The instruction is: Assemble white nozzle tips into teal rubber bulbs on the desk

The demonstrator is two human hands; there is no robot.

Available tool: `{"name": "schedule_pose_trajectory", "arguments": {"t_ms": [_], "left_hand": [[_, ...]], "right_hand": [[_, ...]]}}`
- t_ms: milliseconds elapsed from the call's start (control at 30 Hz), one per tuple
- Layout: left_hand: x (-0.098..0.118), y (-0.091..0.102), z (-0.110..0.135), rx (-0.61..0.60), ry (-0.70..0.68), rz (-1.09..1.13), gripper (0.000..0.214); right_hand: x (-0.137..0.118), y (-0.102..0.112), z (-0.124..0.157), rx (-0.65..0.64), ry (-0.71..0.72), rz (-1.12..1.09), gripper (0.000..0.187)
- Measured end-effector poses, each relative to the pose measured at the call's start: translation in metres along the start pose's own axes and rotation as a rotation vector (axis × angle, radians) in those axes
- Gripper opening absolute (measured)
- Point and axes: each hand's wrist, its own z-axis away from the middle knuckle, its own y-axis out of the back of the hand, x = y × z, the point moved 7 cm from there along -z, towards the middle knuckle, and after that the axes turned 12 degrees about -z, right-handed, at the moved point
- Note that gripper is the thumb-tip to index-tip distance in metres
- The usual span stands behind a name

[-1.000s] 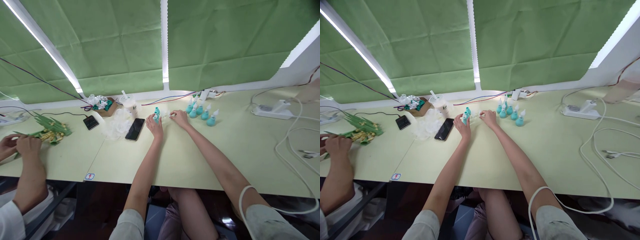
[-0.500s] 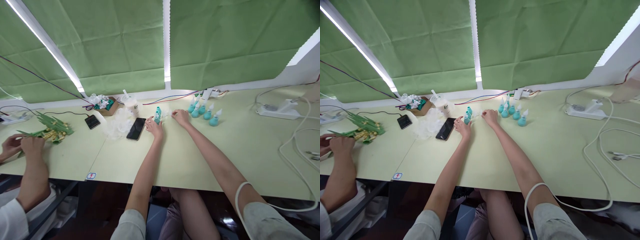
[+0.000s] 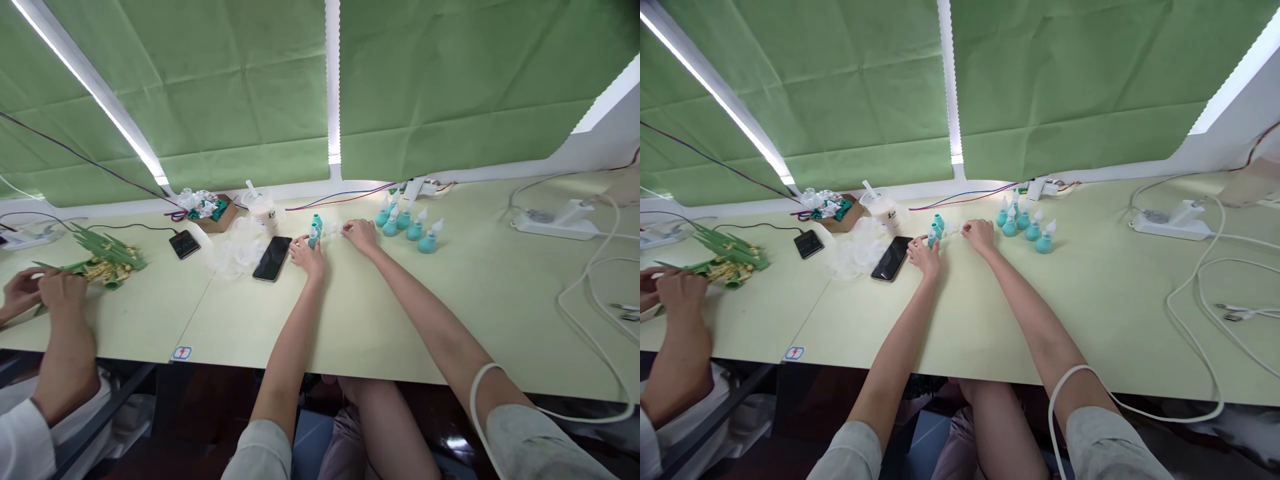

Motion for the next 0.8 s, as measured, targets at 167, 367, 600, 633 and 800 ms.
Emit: {"name": "schedule_pose_trajectory", "arguments": {"t_ms": [167, 367, 600, 633, 800], "left_hand": [[0.002, 0.005, 0.002, 0.027, -0.012, 0.008, 0.027], [0.006, 0.009, 0.003, 0.048, -0.047, 0.016, 0.027], [0.007, 0.009, 0.003, 0.035, -0.070, 0.074, 0.026], [0.008, 0.009, 0.004, 0.037, -0.085, 0.091, 0.026], [0.021, 0.009, 0.008, -0.028, -0.241, 0.243, 0.025]], "right_hand": [[0.001, 0.000, 0.001, -0.014, -0.027, -0.013, 0.012], [0.001, -0.002, 0.002, -0.012, -0.026, -0.021, 0.013], [-0.004, 0.007, 0.005, 0.035, 0.007, -0.061, 0.015], [-0.008, 0.014, 0.007, 0.078, 0.030, -0.086, 0.016], [-0.037, 0.043, 0.031, 0.213, 0.169, -0.243, 0.022]]}}
